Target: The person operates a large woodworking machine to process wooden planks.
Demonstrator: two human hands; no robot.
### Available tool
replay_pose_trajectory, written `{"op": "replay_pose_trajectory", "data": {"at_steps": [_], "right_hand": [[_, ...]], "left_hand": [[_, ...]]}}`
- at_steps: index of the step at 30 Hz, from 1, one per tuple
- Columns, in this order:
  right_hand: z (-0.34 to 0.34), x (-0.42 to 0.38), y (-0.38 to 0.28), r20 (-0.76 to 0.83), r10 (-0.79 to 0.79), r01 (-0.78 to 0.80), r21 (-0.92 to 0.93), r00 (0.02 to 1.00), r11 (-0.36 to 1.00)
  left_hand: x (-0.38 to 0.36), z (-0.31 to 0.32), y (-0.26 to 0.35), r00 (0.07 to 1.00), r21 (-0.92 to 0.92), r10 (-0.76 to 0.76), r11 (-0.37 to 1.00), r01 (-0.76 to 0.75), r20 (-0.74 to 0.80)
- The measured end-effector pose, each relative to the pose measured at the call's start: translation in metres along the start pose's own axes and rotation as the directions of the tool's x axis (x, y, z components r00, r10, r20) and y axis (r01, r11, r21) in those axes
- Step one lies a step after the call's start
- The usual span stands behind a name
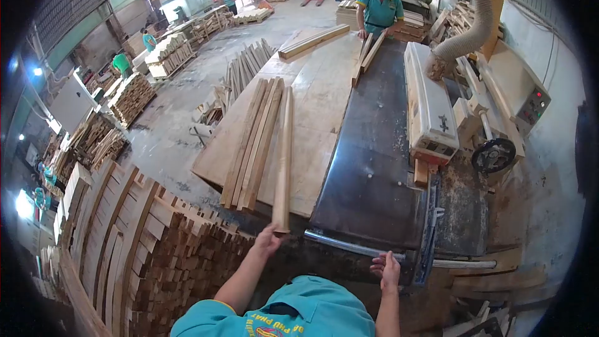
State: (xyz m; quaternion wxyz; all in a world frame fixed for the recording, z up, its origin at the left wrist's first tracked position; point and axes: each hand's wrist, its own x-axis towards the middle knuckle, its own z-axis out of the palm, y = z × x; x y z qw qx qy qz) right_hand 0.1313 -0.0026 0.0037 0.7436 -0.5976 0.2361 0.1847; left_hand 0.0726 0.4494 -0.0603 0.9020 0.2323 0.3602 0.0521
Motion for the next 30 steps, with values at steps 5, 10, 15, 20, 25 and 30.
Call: {"op": "replay_pose_trajectory", "data": {"at_steps": [5,10,15,20,25,30], "right_hand": [[0.036,0.000,0.021,0.332,-0.064,0.127,-0.171,0.941,0.977],[0.074,-0.014,0.029,0.563,0.013,0.171,-0.274,0.827,0.946],[0.047,-0.027,0.049,0.418,-0.130,0.236,-0.213,0.899,0.948],[-0.038,-0.065,0.060,0.208,-0.282,0.319,-0.172,0.937,0.932],[-0.136,-0.128,0.116,-0.051,-0.274,0.267,-0.114,0.960,0.957],[-0.171,-0.214,0.166,-0.322,-0.073,0.045,-0.093,0.944,0.995]], "left_hand": [[-0.063,0.061,-0.055,0.989,0.432,-0.050,0.902,-0.015,0.139],[-0.086,0.083,-0.097,0.963,0.548,-0.217,0.831,0.097,0.159],[-0.093,0.095,-0.116,0.875,0.802,-0.425,0.592,0.074,0.233],[-0.043,0.096,-0.129,0.941,0.861,0.007,0.402,-0.312,0.338],[-0.017,0.133,-0.164,0.877,0.830,0.122,0.286,-0.479,0.464],[-0.037,0.136,-0.235,0.727,0.757,-0.220,0.109,-0.644,0.650]]}}
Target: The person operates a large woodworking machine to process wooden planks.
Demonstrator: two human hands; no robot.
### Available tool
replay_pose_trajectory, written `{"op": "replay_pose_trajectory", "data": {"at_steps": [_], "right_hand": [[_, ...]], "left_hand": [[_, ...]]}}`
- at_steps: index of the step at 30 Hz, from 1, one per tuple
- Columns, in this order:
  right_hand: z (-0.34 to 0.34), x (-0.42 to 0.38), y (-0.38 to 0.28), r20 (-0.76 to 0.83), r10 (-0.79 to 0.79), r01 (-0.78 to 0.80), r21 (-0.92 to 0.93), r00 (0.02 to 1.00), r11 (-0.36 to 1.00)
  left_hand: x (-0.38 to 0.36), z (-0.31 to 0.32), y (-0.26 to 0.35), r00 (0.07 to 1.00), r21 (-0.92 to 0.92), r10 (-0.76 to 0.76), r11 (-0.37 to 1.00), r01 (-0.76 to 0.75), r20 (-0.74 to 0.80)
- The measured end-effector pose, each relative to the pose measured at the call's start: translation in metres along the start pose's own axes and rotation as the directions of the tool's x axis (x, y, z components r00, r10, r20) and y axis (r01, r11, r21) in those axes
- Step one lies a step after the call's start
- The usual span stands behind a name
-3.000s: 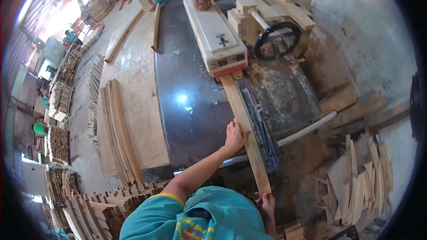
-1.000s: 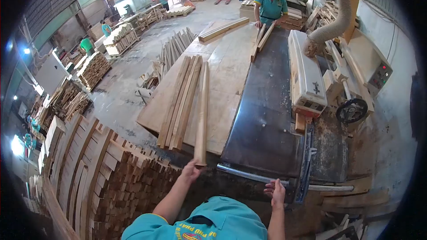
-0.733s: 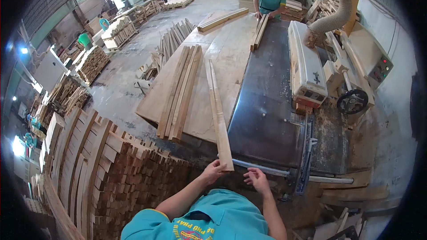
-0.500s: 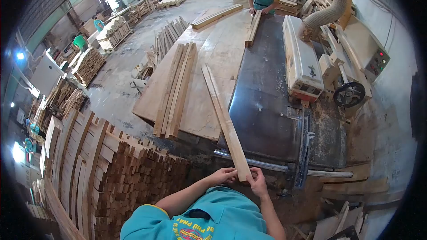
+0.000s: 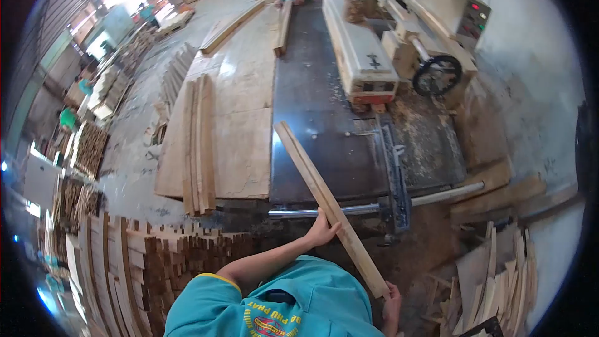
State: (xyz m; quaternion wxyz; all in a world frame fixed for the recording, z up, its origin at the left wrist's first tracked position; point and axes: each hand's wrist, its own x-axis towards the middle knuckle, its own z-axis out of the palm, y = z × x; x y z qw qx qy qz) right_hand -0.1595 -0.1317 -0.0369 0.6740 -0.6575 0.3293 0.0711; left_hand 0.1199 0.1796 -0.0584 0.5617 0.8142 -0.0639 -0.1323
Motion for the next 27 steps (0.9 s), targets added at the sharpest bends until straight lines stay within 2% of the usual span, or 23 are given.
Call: {"op": "replay_pose_trajectory", "data": {"at_steps": [1,2,4,5,7,8,10,12,14,16,18,20,22,23,25,26,27], "right_hand": [[-0.010,-0.012,0.015,-0.040,0.066,-0.067,-0.018,0.997,0.998],[-0.014,-0.023,0.026,-0.068,0.076,-0.076,0.000,0.995,0.997],[-0.018,-0.043,0.044,-0.042,0.111,-0.097,0.257,0.993,0.961],[-0.018,-0.050,0.046,-0.066,0.118,-0.096,0.272,0.991,0.957],[-0.015,-0.060,0.046,-0.064,0.016,-0.007,0.139,0.998,0.990],[-0.010,-0.064,0.044,-0.083,0.020,-0.008,0.150,0.996,0.989],[0.000,-0.070,0.042,-0.186,-0.077,0.104,0.140,0.980,0.985],[0.004,-0.065,0.044,-0.236,-0.090,0.120,0.117,0.968,0.986],[0.007,-0.066,0.034,-0.279,-0.105,0.134,0.090,0.954,0.987],[0.009,-0.069,0.009,-0.330,-0.073,0.075,-0.007,0.941,0.997],[0.006,-0.067,0.019,-0.344,-0.059,0.048,-0.041,0.937,0.998],[-0.003,-0.060,0.039,-0.355,-0.050,0.024,-0.077,0.934,0.997],[-0.008,-0.054,0.057,-0.354,-0.046,0.092,0.114,0.934,0.989],[-0.008,-0.054,0.058,-0.356,-0.042,0.089,0.117,0.933,0.989],[-0.012,-0.053,0.051,-0.263,0.044,0.027,0.261,0.964,0.965],[-0.011,-0.051,0.045,-0.263,0.047,0.024,0.260,0.964,0.965],[-0.006,-0.048,0.040,-0.255,-0.018,0.071,0.201,0.967,0.977]], "left_hand": [[-0.005,0.007,0.026,0.997,-0.015,-0.059,0.998,0.060,0.043],[0.000,0.014,0.032,0.996,-0.010,-0.053,0.998,0.054,0.076],[0.007,0.033,0.043,0.986,-0.052,-0.018,0.998,0.027,0.167],[0.010,0.043,0.049,0.986,-0.041,-0.001,0.999,0.009,0.169],[0.018,0.053,0.069,0.976,-0.025,0.025,0.999,-0.020,0.218],[0.022,0.058,0.074,0.969,-0.011,0.045,0.999,-0.044,0.242],[0.033,0.079,0.057,0.957,-0.081,0.112,0.992,-0.093,0.267],[0.043,0.089,0.057,0.961,0.095,0.092,0.988,-0.120,0.263],[0.049,0.097,0.069,0.959,0.129,0.062,0.987,-0.101,0.277],[0.056,0.107,0.072,0.959,0.163,0.028,0.984,-0.077,0.282],[0.064,0.118,0.066,0.965,0.169,0.138,0.969,-0.178,0.222],[0.060,0.119,0.082,0.972,0.147,0.128,0.976,-0.159,0.196],[0.061,0.119,0.085,0.979,0.128,0.116,0.982,-0.138,0.165],[0.064,0.119,0.081,0.978,0.192,0.144,0.966,-0.172,0.150],[0.069,0.118,0.082,0.976,0.253,0.170,0.946,-0.201,0.138],[0.073,0.116,0.087,0.981,0.238,0.136,0.957,-0.166,0.138],[0.076,0.113,0.091,0.985,0.222,0.102,0.966,-0.131,0.138]]}}
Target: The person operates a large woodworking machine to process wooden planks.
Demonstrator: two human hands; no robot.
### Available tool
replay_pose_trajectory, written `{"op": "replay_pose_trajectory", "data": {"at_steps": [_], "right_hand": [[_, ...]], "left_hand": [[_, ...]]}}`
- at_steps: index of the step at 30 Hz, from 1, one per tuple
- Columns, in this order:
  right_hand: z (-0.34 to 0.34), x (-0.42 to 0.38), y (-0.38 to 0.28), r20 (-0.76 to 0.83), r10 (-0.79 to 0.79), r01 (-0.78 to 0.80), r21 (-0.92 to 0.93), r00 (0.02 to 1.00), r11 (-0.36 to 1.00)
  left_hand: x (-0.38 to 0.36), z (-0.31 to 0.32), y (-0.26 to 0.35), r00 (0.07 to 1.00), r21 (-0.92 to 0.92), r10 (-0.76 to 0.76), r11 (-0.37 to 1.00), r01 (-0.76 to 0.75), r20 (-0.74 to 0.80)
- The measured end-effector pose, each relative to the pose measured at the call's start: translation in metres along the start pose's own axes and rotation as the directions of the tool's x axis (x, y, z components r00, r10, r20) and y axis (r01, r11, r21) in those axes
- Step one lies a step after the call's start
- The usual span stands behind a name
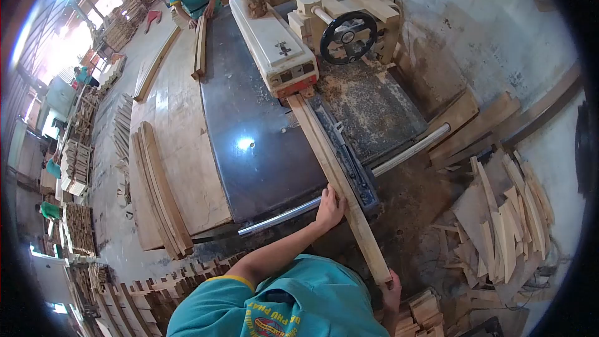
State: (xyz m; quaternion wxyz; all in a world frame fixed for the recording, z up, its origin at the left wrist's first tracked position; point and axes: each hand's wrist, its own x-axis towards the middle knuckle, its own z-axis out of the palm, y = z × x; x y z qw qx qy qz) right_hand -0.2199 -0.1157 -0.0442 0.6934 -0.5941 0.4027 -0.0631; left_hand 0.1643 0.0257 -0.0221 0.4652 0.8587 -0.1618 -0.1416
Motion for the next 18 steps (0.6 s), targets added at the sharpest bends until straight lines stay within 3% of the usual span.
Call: {"op": "replay_pose_trajectory", "data": {"at_steps": [2,4,7,9,11,13,14,15,16,17,18], "right_hand": [[0.020,0.003,-0.010,0.029,-0.062,0.063,-0.046,0.998,0.997],[0.039,-0.003,-0.021,-0.127,-0.046,0.035,-0.092,0.991,0.995],[0.039,-0.009,-0.031,-0.143,0.001,-0.010,-0.060,0.990,0.998],[0.022,-0.014,-0.034,-0.092,0.003,-0.014,-0.121,0.996,0.993],[-0.014,-0.010,-0.019,-0.049,0.007,-0.015,-0.178,0.999,0.984],[-0.050,0.001,0.010,0.281,0.111,-0.123,0.024,0.953,0.992],[-0.050,-0.008,0.012,0.372,-0.067,0.045,0.065,0.926,0.997],[-0.047,-0.012,0.014,0.371,-0.064,0.043,0.064,0.926,0.997],[-0.029,-0.013,-0.003,0.198,0.153,-0.205,0.275,0.968,0.939],[-0.017,-0.013,-0.019,0.073,0.398,-0.378,0.504,0.914,0.776],[-0.021,-0.009,-0.005,0.075,0.398,-0.380,0.501,0.914,0.777]], "left_hand": [[0.006,-0.003,0.001,1.000,0.007,0.008,1.000,-0.008,-0.013],[0.005,-0.008,0.001,1.000,0.016,0.013,1.000,-0.012,-0.026],[0.001,-0.015,-0.002,0.995,-0.046,0.057,0.997,-0.061,-0.079],[-0.008,-0.020,-0.008,0.989,-0.181,-0.147,0.973,0.142,-0.012],[-0.018,-0.027,-0.005,0.981,-0.235,-0.189,0.957,0.172,-0.050],[-0.026,-0.029,-0.007,0.969,-0.292,-0.234,0.935,0.202,-0.079],[-0.028,-0.028,-0.011,0.965,-0.305,-0.245,0.929,0.208,-0.090],[-0.030,-0.026,-0.015,0.961,-0.318,-0.256,0.924,0.212,-0.104],[-0.030,-0.025,-0.017,0.963,-0.323,-0.262,0.919,0.228,-0.065],[-0.031,-0.020,-0.020,0.962,-0.325,-0.264,0.918,0.229,-0.067],[-0.031,-0.014,-0.021,0.981,-0.254,-0.177,0.955,0.152,-0.077]]}}
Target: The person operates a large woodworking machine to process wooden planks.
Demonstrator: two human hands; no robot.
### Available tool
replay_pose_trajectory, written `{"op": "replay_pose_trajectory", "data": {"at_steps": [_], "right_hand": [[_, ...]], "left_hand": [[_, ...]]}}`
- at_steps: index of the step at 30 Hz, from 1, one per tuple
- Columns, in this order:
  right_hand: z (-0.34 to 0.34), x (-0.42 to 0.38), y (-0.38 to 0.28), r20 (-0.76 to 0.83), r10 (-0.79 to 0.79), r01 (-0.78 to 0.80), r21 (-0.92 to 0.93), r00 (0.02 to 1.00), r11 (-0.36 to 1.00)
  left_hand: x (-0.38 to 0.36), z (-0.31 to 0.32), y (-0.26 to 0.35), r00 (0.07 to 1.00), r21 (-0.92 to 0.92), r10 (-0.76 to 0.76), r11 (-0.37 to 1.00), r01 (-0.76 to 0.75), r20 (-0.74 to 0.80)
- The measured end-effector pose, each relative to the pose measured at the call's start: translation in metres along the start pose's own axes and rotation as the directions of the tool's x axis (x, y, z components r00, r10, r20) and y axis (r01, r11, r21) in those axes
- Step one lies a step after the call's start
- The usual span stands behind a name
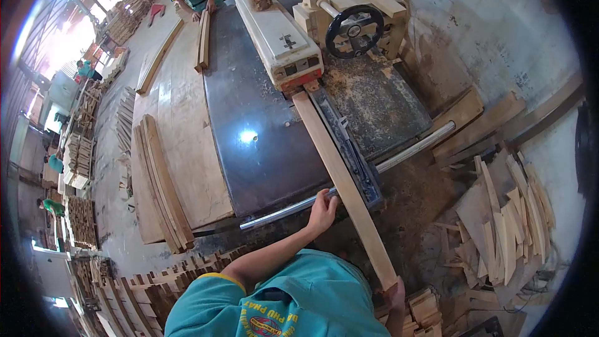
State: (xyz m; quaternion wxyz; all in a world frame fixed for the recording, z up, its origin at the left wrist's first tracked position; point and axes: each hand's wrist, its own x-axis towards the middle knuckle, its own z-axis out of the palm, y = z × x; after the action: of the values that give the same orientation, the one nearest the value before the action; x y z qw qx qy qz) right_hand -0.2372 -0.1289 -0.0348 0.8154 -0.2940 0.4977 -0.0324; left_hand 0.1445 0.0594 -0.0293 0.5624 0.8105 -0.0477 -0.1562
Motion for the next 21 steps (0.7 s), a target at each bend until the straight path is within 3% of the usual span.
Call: {"op": "replay_pose_trajectory", "data": {"at_steps": [1,2,3,5,6,8,9,11,12,14,21], "right_hand": [[-0.016,0.018,0.013,0.051,0.039,-0.036,-0.072,0.998,0.997],[-0.028,0.032,0.023,0.100,0.083,-0.068,-0.146,0.992,0.987],[-0.029,0.036,0.027,0.102,0.087,-0.071,-0.149,0.991,0.986],[-0.025,0.040,0.032,0.139,0.130,-0.111,-0.136,0.982,0.984],[-0.025,0.040,0.034,0.141,0.130,-0.111,-0.136,0.981,0.984],[-0.014,0.034,0.034,-0.040,0.015,-0.025,-0.261,0.999,0.965],[-0.008,0.030,0.029,-0.041,0.015,-0.025,-0.259,0.999,0.966],[0.007,0.024,0.009,0.136,-0.057,0.102,-0.357,0.989,0.929],[0.009,0.025,0.007,0.133,-0.058,0.102,-0.354,0.989,0.930],[0.012,0.031,0.005,0.094,-0.044,0.087,-0.531,0.995,0.843],[0.069,0.049,0.000,0.190,-0.092,0.162,-0.395,0.977,0.905]], "left_hand": [[0.002,0.005,-0.003,0.996,0.067,0.089,0.994,-0.090,0.019],[0.007,0.009,-0.006,0.991,0.054,0.045,0.997,-0.052,0.127],[0.006,0.012,0.000,0.991,0.055,0.043,0.997,-0.050,0.123],[0.005,0.018,0.013,0.975,0.163,0.199,0.964,-0.212,0.096],[0.009,0.020,0.013,0.973,0.157,0.187,0.966,-0.207,0.135],[0.014,0.026,0.011,0.972,0.191,0.208,0.955,-0.226,0.108],[0.016,0.028,0.010,0.970,0.223,0.227,0.945,-0.240,0.083],[0.022,0.030,0.014,0.973,0.266,0.208,0.937,-0.226,0.095],[0.025,0.032,0.017,0.977,0.309,0.186,0.928,-0.209,0.104],[0.031,0.035,0.016,0.974,0.379,0.215,0.898,-0.224,0.067],[0.077,0.023,0.020,0.963,0.579,0.270,0.785,-0.219,-0.001]]}}
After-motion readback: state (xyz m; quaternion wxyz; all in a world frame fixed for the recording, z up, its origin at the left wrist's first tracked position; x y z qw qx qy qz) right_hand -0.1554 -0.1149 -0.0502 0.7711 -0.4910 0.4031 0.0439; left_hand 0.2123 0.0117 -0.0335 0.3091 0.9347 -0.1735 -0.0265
